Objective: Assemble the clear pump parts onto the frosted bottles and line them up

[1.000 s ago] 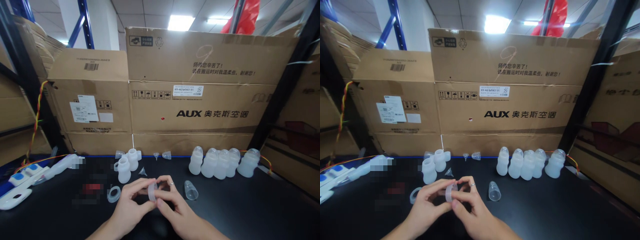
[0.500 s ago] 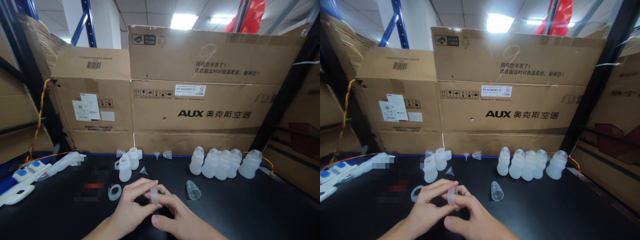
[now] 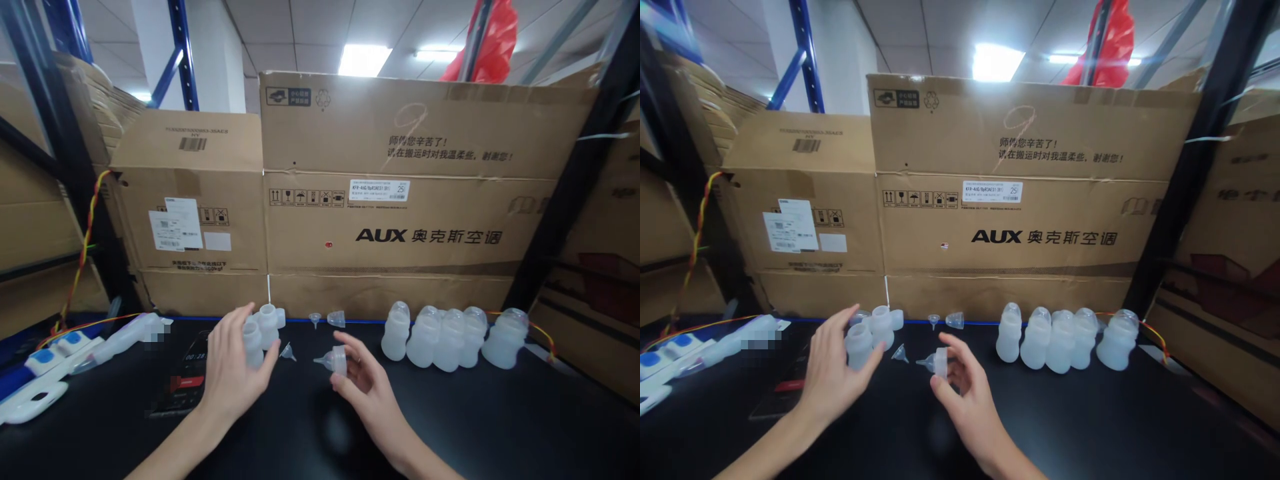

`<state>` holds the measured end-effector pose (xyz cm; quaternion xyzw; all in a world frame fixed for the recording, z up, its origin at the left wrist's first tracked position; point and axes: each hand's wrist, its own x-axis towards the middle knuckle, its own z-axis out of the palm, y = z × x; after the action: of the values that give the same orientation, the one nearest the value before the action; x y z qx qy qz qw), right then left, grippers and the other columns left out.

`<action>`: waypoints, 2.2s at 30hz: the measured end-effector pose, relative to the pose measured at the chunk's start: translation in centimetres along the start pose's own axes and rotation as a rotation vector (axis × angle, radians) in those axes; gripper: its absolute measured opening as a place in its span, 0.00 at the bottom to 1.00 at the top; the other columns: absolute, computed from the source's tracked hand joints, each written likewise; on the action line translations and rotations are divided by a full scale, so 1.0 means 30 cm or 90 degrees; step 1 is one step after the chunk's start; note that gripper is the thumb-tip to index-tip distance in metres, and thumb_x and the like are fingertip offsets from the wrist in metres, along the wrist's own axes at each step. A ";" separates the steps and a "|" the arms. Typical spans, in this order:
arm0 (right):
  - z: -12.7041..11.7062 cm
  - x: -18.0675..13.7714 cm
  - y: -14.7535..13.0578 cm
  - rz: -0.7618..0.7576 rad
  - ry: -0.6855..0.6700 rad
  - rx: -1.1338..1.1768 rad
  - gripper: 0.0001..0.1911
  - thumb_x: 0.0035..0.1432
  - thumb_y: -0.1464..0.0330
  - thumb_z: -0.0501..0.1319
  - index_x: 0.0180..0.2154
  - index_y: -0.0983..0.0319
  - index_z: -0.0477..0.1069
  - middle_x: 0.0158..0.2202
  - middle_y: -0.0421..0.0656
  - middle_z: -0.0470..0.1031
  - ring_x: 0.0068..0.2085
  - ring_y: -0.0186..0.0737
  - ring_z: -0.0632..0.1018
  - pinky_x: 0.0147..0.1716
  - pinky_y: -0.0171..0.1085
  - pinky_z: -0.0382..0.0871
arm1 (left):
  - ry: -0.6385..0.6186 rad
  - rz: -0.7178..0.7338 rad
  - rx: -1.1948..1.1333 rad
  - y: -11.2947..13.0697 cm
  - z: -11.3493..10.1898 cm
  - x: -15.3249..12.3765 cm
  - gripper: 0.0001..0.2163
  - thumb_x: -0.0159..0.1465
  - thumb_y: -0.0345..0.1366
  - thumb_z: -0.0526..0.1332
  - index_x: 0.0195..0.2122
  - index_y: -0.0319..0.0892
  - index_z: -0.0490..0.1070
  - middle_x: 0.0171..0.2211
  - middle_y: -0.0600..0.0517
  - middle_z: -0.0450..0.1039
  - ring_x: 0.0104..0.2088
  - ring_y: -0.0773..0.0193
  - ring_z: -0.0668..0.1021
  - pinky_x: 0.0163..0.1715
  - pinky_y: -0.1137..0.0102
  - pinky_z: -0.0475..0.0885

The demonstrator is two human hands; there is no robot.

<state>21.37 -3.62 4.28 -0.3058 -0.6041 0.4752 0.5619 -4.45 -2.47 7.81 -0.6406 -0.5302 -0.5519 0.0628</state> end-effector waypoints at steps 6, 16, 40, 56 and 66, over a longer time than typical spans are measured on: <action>0.008 -0.011 -0.025 -0.028 0.024 -0.057 0.19 0.64 0.54 0.71 0.44 0.55 0.65 0.53 0.49 0.81 0.58 0.51 0.80 0.60 0.51 0.71 | -0.102 -0.129 -0.169 0.012 0.036 -0.043 0.31 0.63 0.43 0.70 0.64 0.48 0.60 0.49 0.47 0.73 0.45 0.52 0.81 0.53 0.56 0.76; 0.055 -0.058 -0.057 -0.195 -0.076 -0.228 0.23 0.64 0.67 0.68 0.60 0.52 0.73 0.57 0.47 0.81 0.58 0.49 0.81 0.59 0.48 0.75 | -0.304 -0.143 -0.445 0.165 0.077 -0.230 0.33 0.59 0.34 0.74 0.63 0.53 0.63 0.53 0.48 0.82 0.51 0.53 0.84 0.56 0.62 0.75; 0.009 -0.062 -0.088 -0.017 -0.170 -0.151 0.38 0.70 0.55 0.66 0.74 0.49 0.55 0.71 0.49 0.68 0.71 0.52 0.68 0.71 0.57 0.57 | -0.522 -0.299 -0.705 0.071 0.048 -0.093 0.44 0.62 0.38 0.75 0.70 0.47 0.47 0.53 0.41 0.84 0.54 0.49 0.84 0.58 0.57 0.70; -0.032 -0.025 -0.112 -0.348 -0.252 -0.503 0.31 0.71 0.69 0.60 0.72 0.55 0.57 0.57 0.52 0.76 0.53 0.50 0.78 0.53 0.50 0.76 | -0.512 -0.030 -0.214 0.104 -0.021 -0.131 0.42 0.64 0.33 0.68 0.73 0.62 0.46 0.62 0.50 0.79 0.68 0.48 0.73 0.70 0.42 0.58; 0.009 -0.011 -0.063 -0.399 -0.058 -0.745 0.26 0.73 0.53 0.53 0.26 0.60 0.70 0.21 0.40 0.71 0.21 0.37 0.71 0.24 0.38 0.57 | -0.257 0.117 -0.101 0.126 0.035 -0.238 0.37 0.61 0.36 0.73 0.67 0.64 0.59 0.52 0.60 0.86 0.51 0.59 0.87 0.55 0.66 0.81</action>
<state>21.47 -4.67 5.91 -0.3498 -0.8457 -0.1046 0.3892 0.29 -7.75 3.79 -0.7863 -0.4266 -0.4448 -0.0452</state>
